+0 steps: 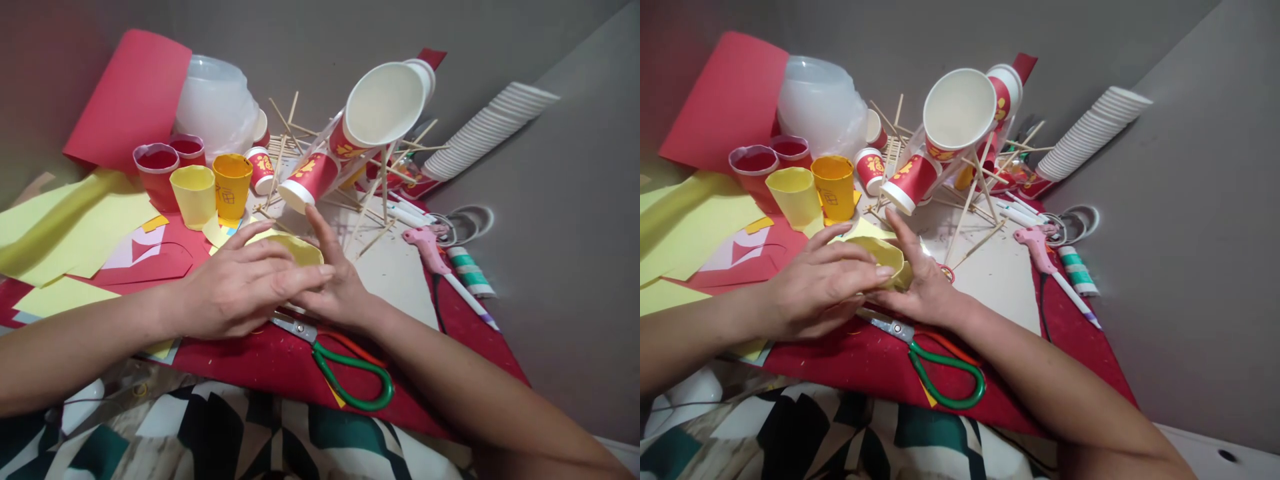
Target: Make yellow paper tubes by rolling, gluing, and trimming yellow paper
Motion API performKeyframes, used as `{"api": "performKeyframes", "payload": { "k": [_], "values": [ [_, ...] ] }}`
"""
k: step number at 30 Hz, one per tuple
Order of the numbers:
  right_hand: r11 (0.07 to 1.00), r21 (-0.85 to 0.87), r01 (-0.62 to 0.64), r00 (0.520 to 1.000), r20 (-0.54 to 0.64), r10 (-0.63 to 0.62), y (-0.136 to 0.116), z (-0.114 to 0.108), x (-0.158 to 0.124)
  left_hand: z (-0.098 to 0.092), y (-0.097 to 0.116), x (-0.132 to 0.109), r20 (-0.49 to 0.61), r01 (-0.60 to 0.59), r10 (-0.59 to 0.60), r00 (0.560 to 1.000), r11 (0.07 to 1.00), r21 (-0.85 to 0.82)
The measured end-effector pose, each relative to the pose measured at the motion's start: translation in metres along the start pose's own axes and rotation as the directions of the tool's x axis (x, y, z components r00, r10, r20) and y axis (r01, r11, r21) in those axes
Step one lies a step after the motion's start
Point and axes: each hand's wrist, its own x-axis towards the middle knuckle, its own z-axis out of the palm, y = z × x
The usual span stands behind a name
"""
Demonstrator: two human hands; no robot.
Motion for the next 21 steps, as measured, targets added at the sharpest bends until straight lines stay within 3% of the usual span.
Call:
{"api": "performKeyframes", "payload": {
  "k": [4,8,12,17,21],
  "values": [
    [0.997,-0.073,-0.036,0.999,-0.044,0.033,0.001,-0.005,0.000,-0.008,-0.003,0.000,-0.101,0.128,-0.143,0.985,0.982,-0.139],
    [0.995,-0.043,-0.087,0.993,-0.079,0.083,0.005,-0.006,0.000,-0.012,-0.012,-0.001,-0.207,0.353,-0.434,0.877,0.873,-0.337],
    [0.992,-0.097,-0.082,0.990,-0.121,0.070,0.008,-0.006,0.000,-0.006,-0.026,-0.002,-0.056,0.513,-0.623,0.780,0.688,-0.513],
    [0.980,-0.181,-0.084,0.992,-0.110,0.065,0.013,-0.006,0.004,0.008,-0.029,-0.001,0.172,0.600,-0.715,0.678,0.404,-0.691],
    [0.975,-0.200,-0.100,0.994,-0.071,0.087,0.018,-0.005,0.005,0.012,-0.027,-0.001,0.199,0.635,-0.738,0.644,0.372,-0.677]
  ]
}}
